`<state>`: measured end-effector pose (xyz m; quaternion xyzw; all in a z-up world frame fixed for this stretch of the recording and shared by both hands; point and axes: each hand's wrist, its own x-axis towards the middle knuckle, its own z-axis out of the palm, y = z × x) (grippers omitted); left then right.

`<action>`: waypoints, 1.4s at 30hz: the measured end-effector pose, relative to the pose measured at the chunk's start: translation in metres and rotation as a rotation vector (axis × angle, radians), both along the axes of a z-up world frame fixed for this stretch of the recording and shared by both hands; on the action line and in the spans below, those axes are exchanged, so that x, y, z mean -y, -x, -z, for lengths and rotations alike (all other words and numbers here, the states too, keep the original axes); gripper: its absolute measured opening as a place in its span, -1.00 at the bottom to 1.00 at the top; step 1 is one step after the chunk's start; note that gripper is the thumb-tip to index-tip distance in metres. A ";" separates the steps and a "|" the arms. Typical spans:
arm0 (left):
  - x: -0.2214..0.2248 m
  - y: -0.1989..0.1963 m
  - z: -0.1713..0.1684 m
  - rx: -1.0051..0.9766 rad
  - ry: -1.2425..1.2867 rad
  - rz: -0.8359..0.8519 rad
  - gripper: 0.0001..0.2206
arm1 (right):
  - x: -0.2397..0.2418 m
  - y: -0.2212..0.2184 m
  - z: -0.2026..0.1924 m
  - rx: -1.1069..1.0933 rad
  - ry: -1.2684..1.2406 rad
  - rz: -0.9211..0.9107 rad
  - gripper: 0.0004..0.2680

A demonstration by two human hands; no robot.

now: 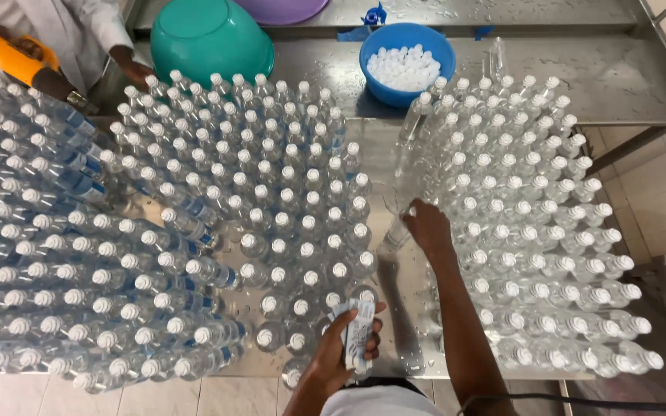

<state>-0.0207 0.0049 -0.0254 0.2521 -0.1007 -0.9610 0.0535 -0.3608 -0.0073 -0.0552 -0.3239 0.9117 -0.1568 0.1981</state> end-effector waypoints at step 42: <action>0.003 -0.014 -0.034 0.160 0.347 0.167 -0.39 | -0.113 -0.108 0.013 0.089 0.864 0.266 -0.82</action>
